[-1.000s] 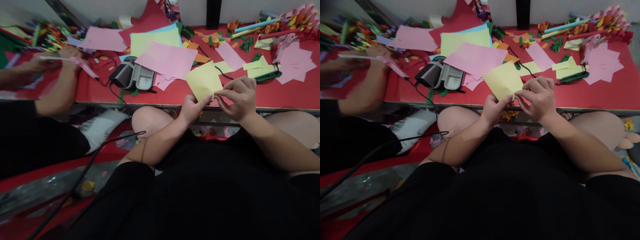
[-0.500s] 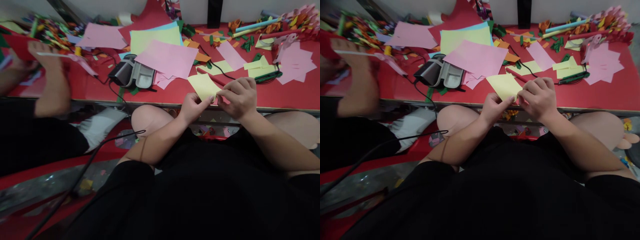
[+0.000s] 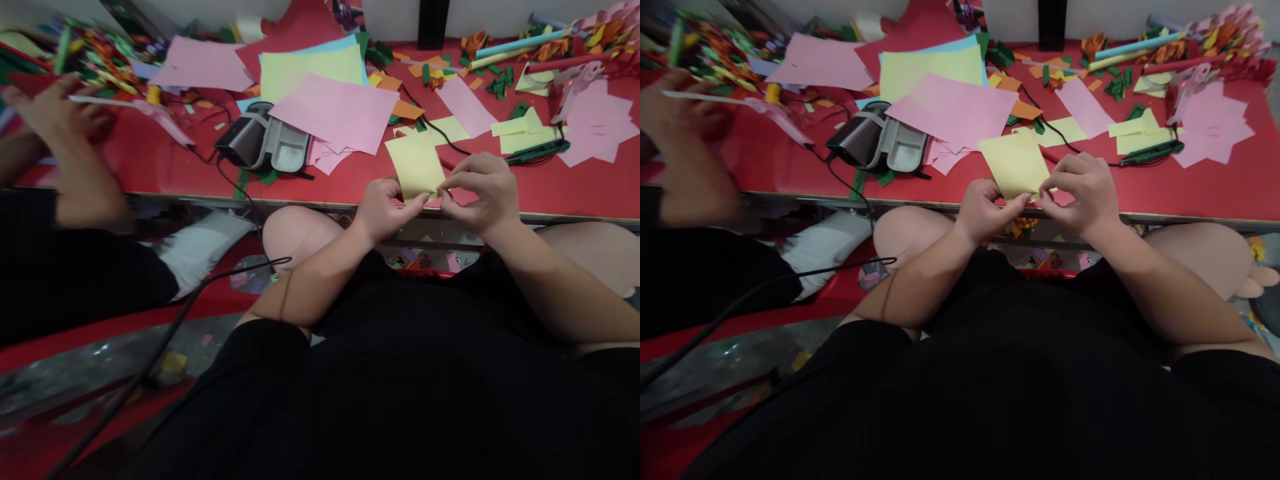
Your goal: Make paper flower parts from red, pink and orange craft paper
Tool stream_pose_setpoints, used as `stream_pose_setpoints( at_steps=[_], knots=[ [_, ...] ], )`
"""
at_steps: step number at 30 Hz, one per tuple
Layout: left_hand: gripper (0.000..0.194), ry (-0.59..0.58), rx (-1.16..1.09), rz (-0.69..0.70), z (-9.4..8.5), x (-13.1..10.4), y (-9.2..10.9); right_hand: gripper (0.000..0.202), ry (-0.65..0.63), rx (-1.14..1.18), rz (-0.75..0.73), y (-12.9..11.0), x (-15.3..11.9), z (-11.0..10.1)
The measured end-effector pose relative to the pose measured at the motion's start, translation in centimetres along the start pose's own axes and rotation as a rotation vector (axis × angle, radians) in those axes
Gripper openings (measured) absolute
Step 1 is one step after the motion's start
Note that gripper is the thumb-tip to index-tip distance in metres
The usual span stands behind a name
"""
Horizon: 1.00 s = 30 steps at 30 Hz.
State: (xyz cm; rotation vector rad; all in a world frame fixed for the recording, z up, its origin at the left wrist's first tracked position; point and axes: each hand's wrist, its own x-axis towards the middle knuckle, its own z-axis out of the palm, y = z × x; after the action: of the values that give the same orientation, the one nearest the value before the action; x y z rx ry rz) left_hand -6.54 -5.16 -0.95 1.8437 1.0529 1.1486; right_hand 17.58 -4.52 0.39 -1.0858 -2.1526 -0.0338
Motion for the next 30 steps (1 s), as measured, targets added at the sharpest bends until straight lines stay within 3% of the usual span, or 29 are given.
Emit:
stream_pose_setpoints(
  at_steps=[8, 16, 23, 30],
  knots=[
    [0.052, -0.04, -0.228, -0.067, 0.2, 0.0, -1.4, 0.018, 0.104, 0.024, -0.108, 0.3, 0.2, 0.0],
    [0.056, -0.022, -0.181, -0.059, 0.3, -0.1, -1.1, 0.019, 0.178, -0.189, -0.179, -0.3, -0.2, 0.4],
    [0.053, -0.013, -0.166, -0.06, 0.5, -0.2, 0.0, 0.019, 0.072, -0.267, -0.079, -0.5, -0.6, 1.1],
    [0.051, -0.012, -0.098, -0.057, 0.3, -0.2, 0.1, 0.008, 0.016, -0.149, -0.008, -0.7, -0.3, 0.7]
  ],
)
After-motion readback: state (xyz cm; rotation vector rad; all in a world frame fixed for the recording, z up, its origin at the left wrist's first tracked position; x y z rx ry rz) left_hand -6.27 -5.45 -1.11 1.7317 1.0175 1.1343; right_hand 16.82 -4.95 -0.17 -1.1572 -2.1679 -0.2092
